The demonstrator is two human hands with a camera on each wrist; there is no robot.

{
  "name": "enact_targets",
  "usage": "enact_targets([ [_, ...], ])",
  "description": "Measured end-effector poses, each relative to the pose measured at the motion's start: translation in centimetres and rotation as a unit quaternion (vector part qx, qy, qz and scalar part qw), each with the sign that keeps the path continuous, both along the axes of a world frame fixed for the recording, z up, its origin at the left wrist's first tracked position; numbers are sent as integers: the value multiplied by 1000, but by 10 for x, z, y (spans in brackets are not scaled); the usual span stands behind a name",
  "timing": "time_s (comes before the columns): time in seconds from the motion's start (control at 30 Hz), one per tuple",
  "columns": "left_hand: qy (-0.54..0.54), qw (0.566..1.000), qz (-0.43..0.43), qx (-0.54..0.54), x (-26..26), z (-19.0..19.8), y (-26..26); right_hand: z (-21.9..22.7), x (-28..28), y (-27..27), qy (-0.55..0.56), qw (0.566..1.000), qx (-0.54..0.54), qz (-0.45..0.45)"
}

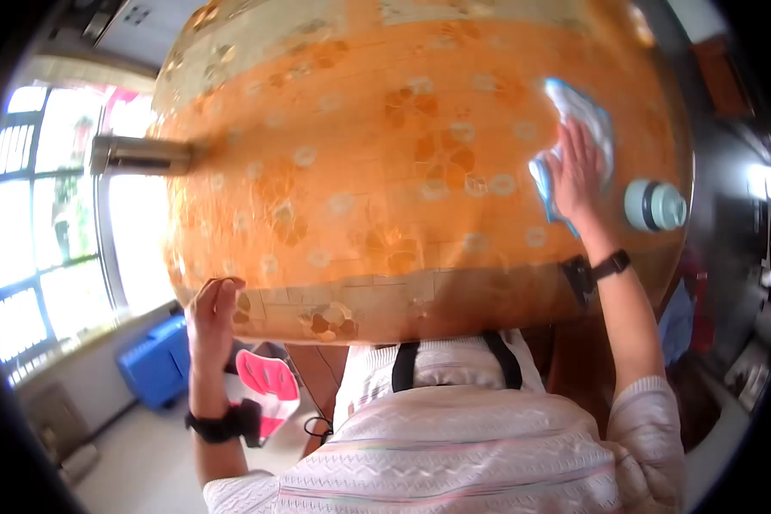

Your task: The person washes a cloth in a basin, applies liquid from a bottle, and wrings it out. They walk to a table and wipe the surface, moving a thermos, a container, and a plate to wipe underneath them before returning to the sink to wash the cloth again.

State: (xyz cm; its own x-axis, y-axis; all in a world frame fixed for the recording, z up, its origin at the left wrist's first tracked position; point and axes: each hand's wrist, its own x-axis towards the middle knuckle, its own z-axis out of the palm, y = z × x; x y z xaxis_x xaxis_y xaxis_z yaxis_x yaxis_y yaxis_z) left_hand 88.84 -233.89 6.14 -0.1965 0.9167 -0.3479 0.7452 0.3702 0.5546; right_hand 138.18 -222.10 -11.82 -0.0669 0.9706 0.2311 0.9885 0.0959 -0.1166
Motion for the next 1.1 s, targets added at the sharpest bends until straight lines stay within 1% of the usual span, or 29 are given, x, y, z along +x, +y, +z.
enact_targets([
  [0.07,-102,978,103,-148,-42,-18,-17,-3,3,1,-16,1000,-10,6],
  [0.1,-142,953,147,-223,-60,-27,-36,-3,3,2,-23,1000,-9,6],
  [0.13,-239,915,136,-295,-96,-50,-63,0,0,1,-20,1000,-11,-4],
  [0.17,-241,914,138,-296,-105,-68,-80,1,2,1,-22,1000,-12,-2],
  [0.2,-228,871,149,-408,-114,-84,-96,1,4,2,-29,1000,-3,-3],
  [0.23,-210,815,162,-515,-123,-102,-119,-2,2,2,-32,999,4,-2],
  [0.27,-186,811,180,-524,-134,-143,-161,-9,6,2,-41,998,36,9],
  [0.3,-162,806,201,-532,-142,-171,-196,-12,7,3,-14,999,46,13],
  [0.37,-117,770,270,-565,-96,-173,-207,-14,11,5,-19,998,48,32],
  [0.4,-158,824,116,-532,-113,-204,-246,-16,13,5,-23,998,45,35],
  [0.43,-195,854,-43,-480,-128,-242,-282,-17,16,6,-29,998,45,36],
  [0.47,-202,853,-35,-479,-134,-261,-294,-18,20,8,-29,997,51,54],
  [0.5,-279,840,37,-463,-136,-281,-300,-19,23,8,-49,997,42,46],
  [0.53,-355,816,110,-443,-133,-297,-306,-19,26,10,-50,996,44,62],
  [0.6,-490,737,251,-392,-127,-324,-316,-23,35,14,-51,994,45,81],
  [0.63,-548,685,318,-359,-119,-327,-312,-24,39,15,-44,994,41,88],
  [0.67,-553,679,325,-358,-113,-331,-304,-24,43,17,-36,994,35,93],
  [0.7,-545,705,340,-300,-103,-320,-273,-25,44,18,-27,995,30,96],
  [0.73,-534,729,354,-242,-99,-313,-258,-21,40,17,-24,996,21,87],
  [0.77,-518,747,350,-228,-104,-321,-253,-21,37,16,-26,995,19,92],
  [0.8,-482,780,329,-226,-113,-337,-256,-21,38,17,-13,996,14,91],
  [0.87,-374,858,262,-236,-138,-377,-272,-21,43,19,2,995,5,97],
  [0.9,-281,908,190,-244,-153,-411,-290,-19,43,23,1,995,11,99],
  [0.93,-199,940,124,-248,-165,-429,-310,-18,42,22,2,995,8,95],
  [0.97,-144,955,76,-248,-172,-441,-334,-20,42,20,4,996,0,91],
  [1.0,-145,954,76,-252,-169,-418,-340,-19,41,19,6,996,-5,89],
  [1.03,-157,937,163,-265,-163,-373,-346,-19,42,19,5,996,-7,87],
  [1.07,-166,913,248,-277,-156,-342,-353,-20,43,19,10,996,-10,84],
  [1.1,-93,976,-162,-112,-176,-348,-377,-20,43,19,14,996,-12,82],
])
